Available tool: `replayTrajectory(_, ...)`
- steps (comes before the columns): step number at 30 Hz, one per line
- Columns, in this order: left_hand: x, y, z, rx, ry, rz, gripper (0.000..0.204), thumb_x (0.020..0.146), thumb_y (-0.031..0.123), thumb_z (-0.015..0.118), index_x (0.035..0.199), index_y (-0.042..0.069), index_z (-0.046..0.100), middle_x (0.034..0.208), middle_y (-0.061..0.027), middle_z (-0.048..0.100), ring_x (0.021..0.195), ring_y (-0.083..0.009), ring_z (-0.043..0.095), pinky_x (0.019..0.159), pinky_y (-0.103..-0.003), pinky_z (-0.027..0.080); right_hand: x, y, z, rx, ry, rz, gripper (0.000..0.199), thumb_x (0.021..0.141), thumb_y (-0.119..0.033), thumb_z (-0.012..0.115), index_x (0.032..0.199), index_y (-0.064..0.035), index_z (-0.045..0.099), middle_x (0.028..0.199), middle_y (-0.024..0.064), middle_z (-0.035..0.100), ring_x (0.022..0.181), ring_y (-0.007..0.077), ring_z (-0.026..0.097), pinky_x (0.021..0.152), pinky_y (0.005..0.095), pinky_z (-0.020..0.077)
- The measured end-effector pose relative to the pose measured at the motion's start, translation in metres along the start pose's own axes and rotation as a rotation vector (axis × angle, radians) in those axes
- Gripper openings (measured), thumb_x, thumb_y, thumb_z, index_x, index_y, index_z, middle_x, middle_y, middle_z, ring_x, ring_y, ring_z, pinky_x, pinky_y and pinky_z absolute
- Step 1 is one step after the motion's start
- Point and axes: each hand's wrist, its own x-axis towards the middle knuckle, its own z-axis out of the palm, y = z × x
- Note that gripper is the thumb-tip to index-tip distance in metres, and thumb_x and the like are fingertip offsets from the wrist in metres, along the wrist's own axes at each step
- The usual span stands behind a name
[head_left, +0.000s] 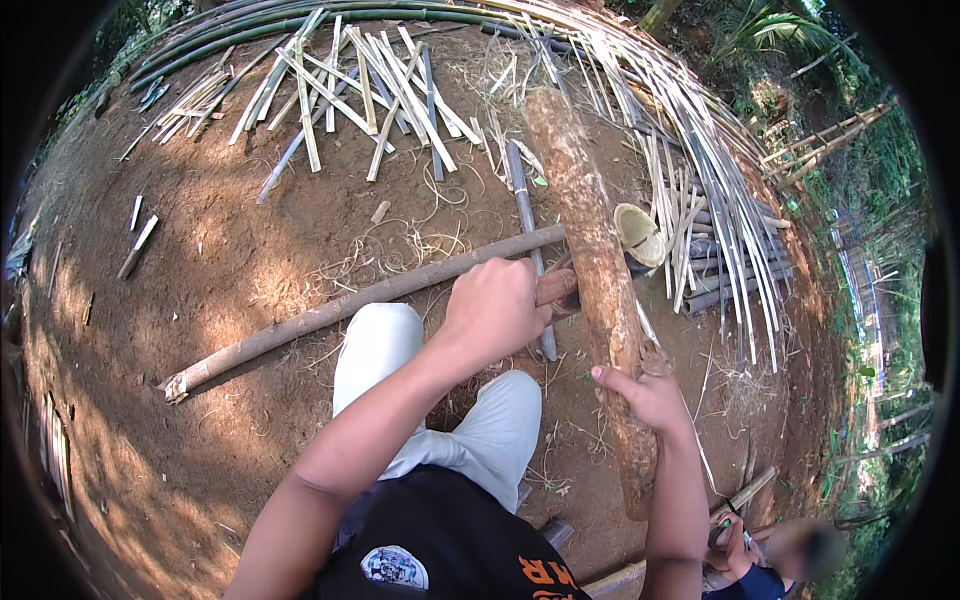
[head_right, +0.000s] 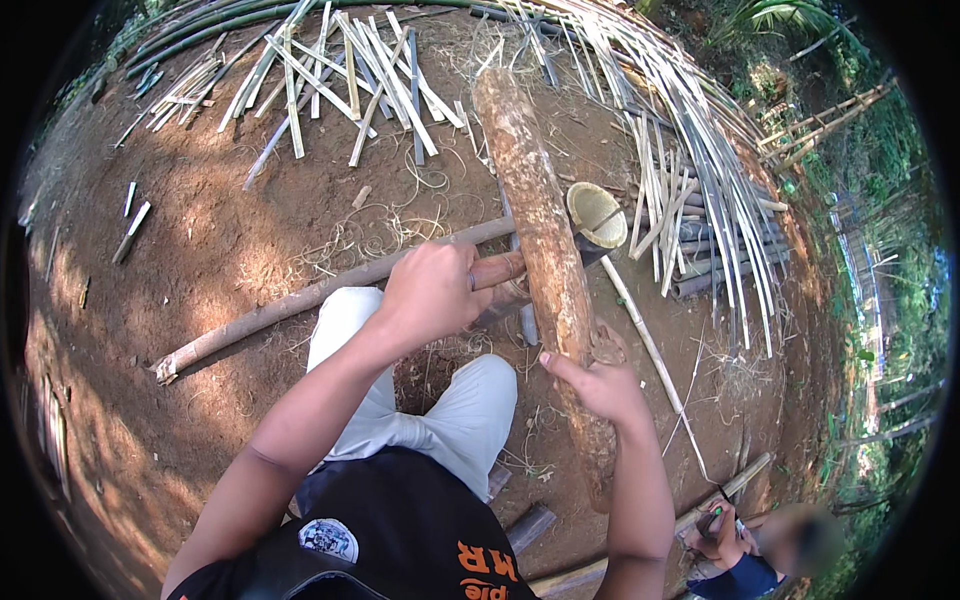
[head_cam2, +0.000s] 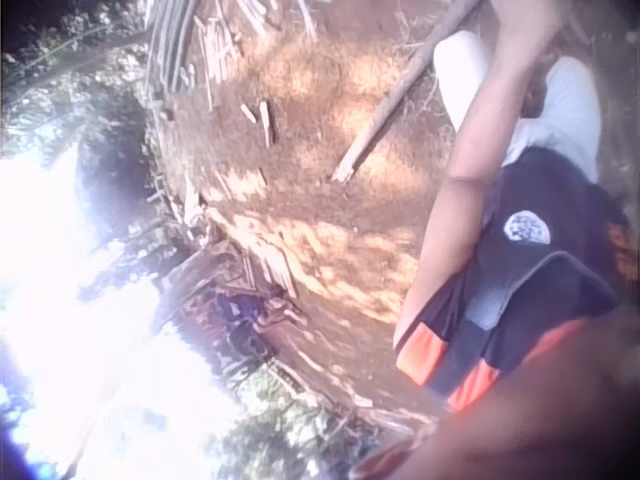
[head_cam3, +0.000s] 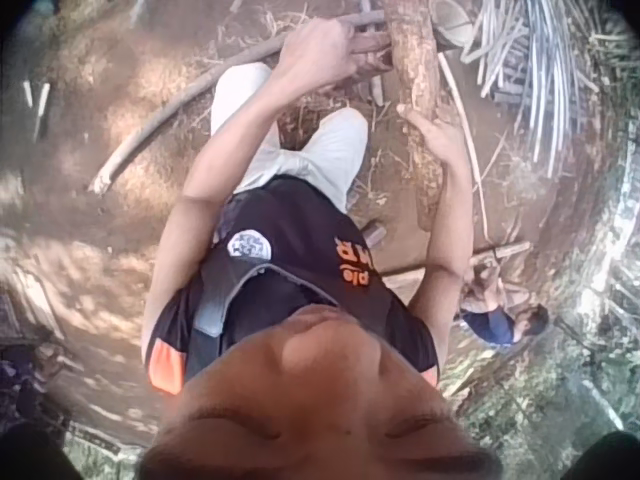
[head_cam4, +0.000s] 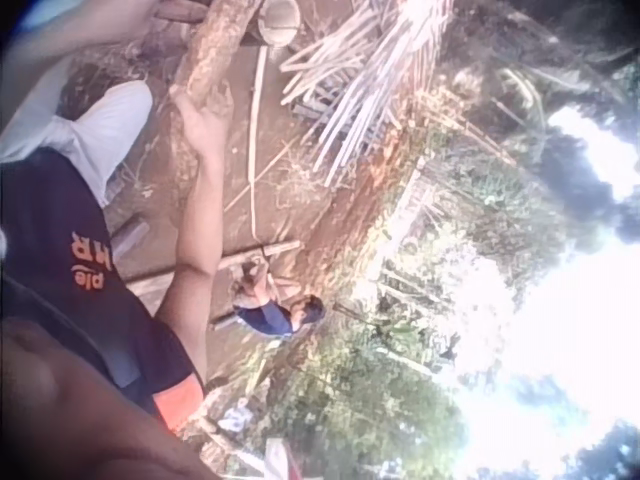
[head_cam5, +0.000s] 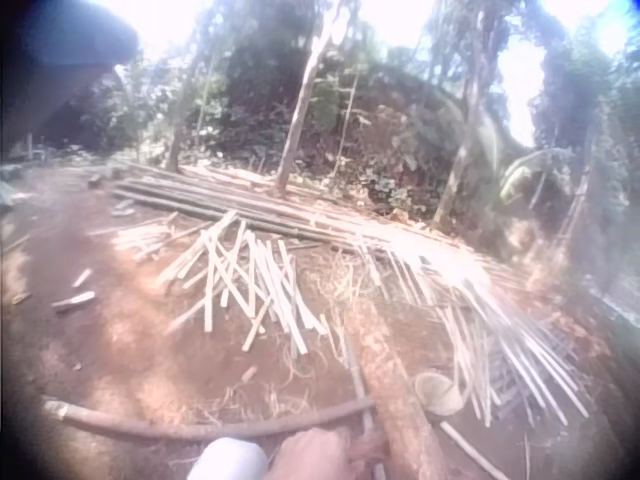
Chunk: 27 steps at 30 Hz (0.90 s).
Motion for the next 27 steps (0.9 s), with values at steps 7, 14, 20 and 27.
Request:
replayTrajectory(7, 0.006, 0.014, -0.004, -0.001, -0.072, -0.039, 0.025, 0.075, 0.020, 0.077, 0.078, -0.004, 0.068, 0.074, -0.0257, 0.069, 0.074, -0.0434, 0.071, 0.071, -0.051, 0.057, -0.052, -0.072, -0.026, -0.091, 0.480, -0.586, 0.060, 0.088, -0.019, 0.082, 0.135, 0.0015, 0.052, 0.113, 0.0116, 0.066, 0.099, 0.0189, 0.065, 0.086, 0.0328, 0.0542)
replayTrajectory(14, 0.007, 0.015, 0.000, 0.007, -0.023, -0.027, 0.026, 0.072, 0.020, 0.078, 0.078, -0.003, 0.068, 0.075, -0.0250, 0.069, 0.074, -0.0427, 0.070, 0.071, -0.051, 0.056, -0.004, -0.038, 0.028, -0.515, 0.431, -0.292, 0.059, 0.083, -0.022, 0.076, 0.128, 0.0074, 0.052, 0.099, 0.0206, 0.073, 0.095, 0.0278, 0.073, 0.088, 0.0375, 0.0552)
replayTrajectory(20, 0.002, -0.017, -0.005, 0.129, 0.015, -0.084, 0.026, 0.072, 0.021, 0.078, 0.081, -0.002, 0.069, 0.075, -0.0243, 0.070, 0.074, -0.0422, 0.071, 0.072, -0.052, 0.057, 0.009, -0.052, 0.021, -0.436, 0.227, -0.267, 0.083, 0.079, -0.020, 0.083, 0.145, 0.0111, 0.043, 0.124, 0.0252, 0.068, 0.111, 0.0330, 0.069, 0.091, 0.0364, 0.0572)
replayTrajectory(27, 0.010, 0.003, -0.009, 0.076, -0.014, -0.085, 0.024, 0.072, 0.018, 0.078, 0.082, -0.002, 0.069, 0.073, -0.0238, 0.069, 0.073, -0.0423, 0.071, 0.071, -0.051, 0.057, -0.044, -0.104, 0.005, -0.133, 0.650, -0.825, 0.043, 0.084, -0.002, 0.076, 0.121, 0.0041, 0.055, 0.094, 0.0122, 0.070, 0.088, 0.0184, 0.070, 0.081, 0.0329, 0.0551)
